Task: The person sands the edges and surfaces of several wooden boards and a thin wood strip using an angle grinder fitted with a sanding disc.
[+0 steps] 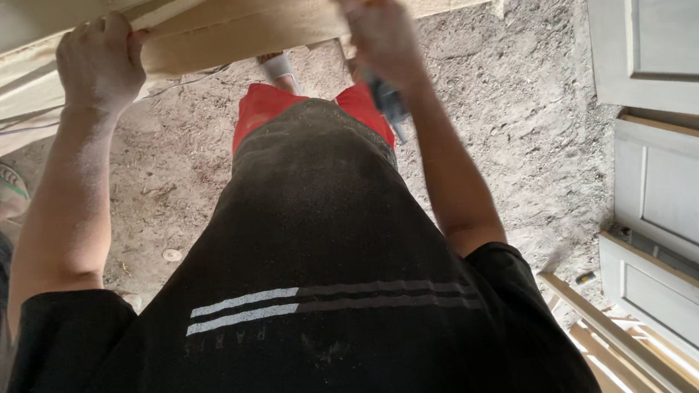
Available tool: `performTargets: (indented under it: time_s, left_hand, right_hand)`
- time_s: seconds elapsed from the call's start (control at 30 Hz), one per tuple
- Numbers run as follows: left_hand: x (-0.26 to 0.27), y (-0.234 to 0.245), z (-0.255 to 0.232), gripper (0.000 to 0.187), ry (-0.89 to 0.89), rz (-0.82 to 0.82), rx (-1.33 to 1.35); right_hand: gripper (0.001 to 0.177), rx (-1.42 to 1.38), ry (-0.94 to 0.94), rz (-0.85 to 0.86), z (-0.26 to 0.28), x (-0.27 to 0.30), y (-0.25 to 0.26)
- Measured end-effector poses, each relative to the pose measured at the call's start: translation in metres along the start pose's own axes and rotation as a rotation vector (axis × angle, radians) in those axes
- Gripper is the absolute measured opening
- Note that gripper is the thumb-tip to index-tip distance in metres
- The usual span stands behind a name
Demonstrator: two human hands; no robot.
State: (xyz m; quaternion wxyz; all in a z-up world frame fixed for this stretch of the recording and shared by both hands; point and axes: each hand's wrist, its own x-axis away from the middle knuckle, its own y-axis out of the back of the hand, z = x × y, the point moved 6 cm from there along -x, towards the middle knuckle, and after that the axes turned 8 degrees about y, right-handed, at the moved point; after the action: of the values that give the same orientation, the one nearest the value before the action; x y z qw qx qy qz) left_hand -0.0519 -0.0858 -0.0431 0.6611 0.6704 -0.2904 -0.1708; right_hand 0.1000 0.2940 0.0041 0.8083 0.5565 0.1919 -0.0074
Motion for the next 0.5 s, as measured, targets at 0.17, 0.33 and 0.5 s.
performTargets:
  time_s: [0.17,0.33,0.5]
  left_hand:
    - [0.001,-0.005,0.002,0.037,-0.063,-0.086,-0.006]
    - [0.009,-0.022,0.018,0.034,-0.02,0.004,0.003]
    - [0.014,-0.03,0.029,0.031,-0.023,0.002,-0.052]
  right_hand:
    - [0.059,-0.805,-0.84,0.395,0.063,-0.017,-0.031]
    - [0.05,-0.821,-0.971,0.427,0.035,0.01,-0.043]
    - [0.063,0.022,0.045,-0.024,-0.068,0.047,0.001]
